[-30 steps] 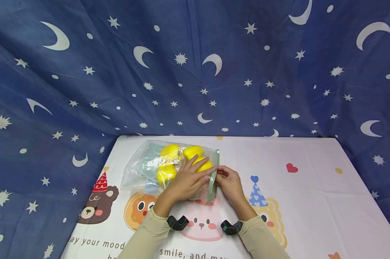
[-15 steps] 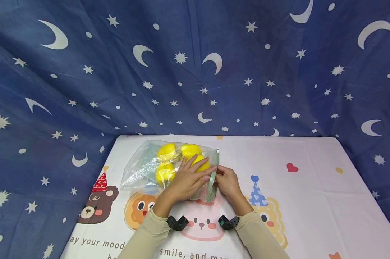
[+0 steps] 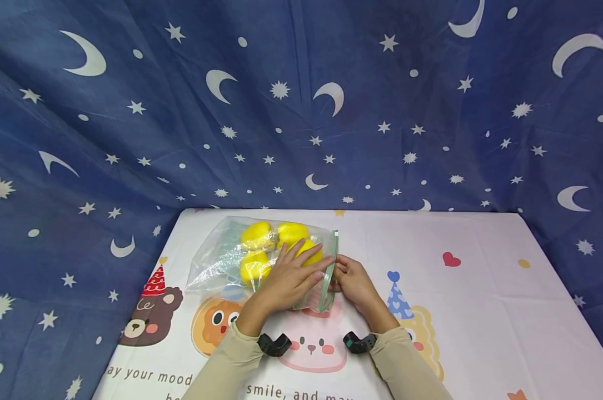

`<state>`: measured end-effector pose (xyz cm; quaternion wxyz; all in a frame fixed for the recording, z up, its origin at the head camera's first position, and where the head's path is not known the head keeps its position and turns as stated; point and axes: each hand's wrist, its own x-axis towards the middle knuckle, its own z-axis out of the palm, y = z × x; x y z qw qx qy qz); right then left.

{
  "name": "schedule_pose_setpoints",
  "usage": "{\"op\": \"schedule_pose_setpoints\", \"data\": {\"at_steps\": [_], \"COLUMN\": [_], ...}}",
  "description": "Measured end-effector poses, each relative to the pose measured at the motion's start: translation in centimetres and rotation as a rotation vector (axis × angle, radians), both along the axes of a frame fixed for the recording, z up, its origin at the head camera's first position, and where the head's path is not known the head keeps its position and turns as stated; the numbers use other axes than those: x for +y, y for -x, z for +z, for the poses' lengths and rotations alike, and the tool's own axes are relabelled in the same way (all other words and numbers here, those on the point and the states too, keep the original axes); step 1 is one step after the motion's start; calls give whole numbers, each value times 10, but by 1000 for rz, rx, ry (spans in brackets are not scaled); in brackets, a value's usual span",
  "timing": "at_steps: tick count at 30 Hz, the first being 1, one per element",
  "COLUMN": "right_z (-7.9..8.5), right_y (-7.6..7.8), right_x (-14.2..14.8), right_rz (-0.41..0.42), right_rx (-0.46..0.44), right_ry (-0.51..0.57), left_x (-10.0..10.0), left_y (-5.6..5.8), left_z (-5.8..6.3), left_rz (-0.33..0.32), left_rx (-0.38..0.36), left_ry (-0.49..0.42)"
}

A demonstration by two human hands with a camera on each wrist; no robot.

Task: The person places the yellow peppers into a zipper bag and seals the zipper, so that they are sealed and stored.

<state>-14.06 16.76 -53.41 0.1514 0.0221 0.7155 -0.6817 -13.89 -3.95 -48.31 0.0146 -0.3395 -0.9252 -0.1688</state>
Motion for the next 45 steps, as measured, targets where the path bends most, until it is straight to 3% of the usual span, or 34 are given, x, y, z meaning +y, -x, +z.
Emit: {"op": "schedule_pose_setpoints", "data": {"at_steps": [14, 25, 36, 45], "right_z": [6, 21, 21, 28], "right_y": [-2, 2, 7, 22], "right_x": [22, 36, 39, 37], "right_rz": [-43, -52, -72, -125], "right_rx": [-25, -36, -40, -20], "right_ry": [76, 32, -6, -56], "left_x": [-3, -4, -4, -6], "left_y": [0, 0, -1, 7], "left_z": [5, 6, 10, 29], "left_rz": [5, 5, 6, 9], "left_rx": [-60, -79, -105, -134], "left_ry": [2, -1, 3, 30]}}
